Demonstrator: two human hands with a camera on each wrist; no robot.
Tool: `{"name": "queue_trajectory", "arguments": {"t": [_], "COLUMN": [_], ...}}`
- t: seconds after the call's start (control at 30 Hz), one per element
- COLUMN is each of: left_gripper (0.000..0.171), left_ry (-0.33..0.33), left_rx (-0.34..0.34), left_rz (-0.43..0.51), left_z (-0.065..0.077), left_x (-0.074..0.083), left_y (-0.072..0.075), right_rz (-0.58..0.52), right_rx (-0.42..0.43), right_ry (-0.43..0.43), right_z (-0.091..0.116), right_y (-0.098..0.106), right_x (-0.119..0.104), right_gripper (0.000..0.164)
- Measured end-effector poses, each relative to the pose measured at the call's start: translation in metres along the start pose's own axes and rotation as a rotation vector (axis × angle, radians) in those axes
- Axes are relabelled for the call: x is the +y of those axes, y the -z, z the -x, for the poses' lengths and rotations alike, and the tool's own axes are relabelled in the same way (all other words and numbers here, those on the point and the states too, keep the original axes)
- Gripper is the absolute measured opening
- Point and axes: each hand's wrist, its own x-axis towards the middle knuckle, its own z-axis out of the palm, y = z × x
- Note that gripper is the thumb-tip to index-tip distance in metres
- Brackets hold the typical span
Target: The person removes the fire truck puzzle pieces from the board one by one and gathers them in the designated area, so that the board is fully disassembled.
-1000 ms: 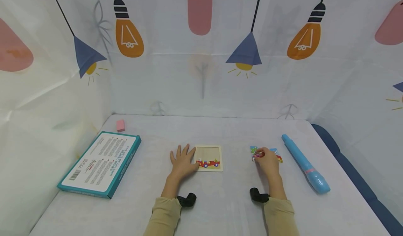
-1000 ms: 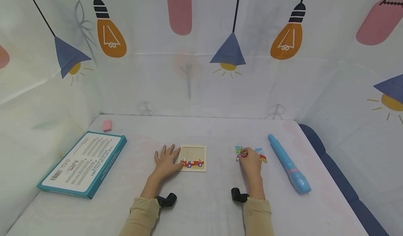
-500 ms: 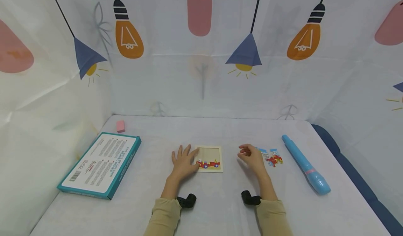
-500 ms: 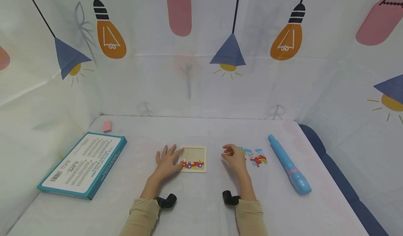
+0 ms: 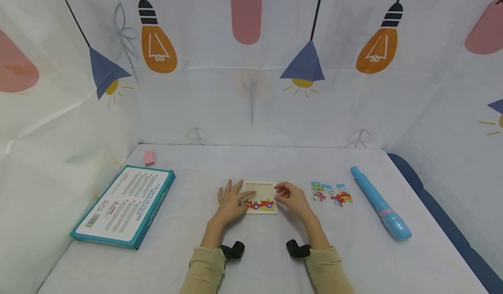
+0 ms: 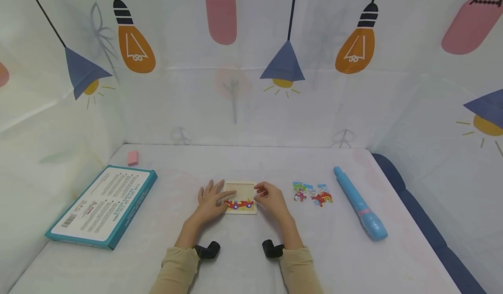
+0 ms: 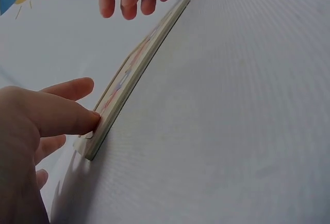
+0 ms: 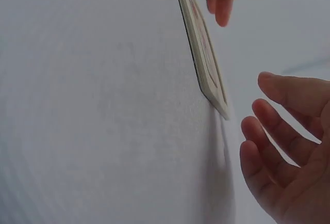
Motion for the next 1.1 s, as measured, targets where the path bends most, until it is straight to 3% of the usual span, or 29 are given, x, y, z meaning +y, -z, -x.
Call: {"name": "queue_trajectory", "arguments": {"t": [0.2, 0.4, 0.57, 0.87, 1.1], "left_gripper": [0.034, 0.031, 0.032, 0.032, 0.034], "left_ry": [-0.039, -0.037, -0.023, -0.010, -0.003], "left_rx": [-0.039, -0.072, -0.077, -0.085, -0.089], "left_rz": [-0.021, -0.009, -0.018, -0.015, -0.015], "left_z": [0.000, 0.001, 0.000, -0.002, -0.001], "left_x": [0.001, 0.004, 0.003, 0.002, 0.004], "left_y": [0.000, 0.001, 0.000, 0.001, 0.001], "right_rz": [0.128, 0.252, 0.259, 0.289, 0.229], "right_rx": [-0.120, -0.197, -0.200, -0.198, -0.196], "right_ry": [0.022, 0.008, 0.003, -0.003, 0.027], "right_z": [0.000, 0.001, 0.000, 0.000, -0.002], "right_y": [-0.010, -0.015, -0.016, -0.014, -0.016], "right_x": [-0.007, -0.009, -0.011, -0.016, -0.013], "right_gripper": [0.029, 0.038, 0.030, 0.034, 0.039]}}
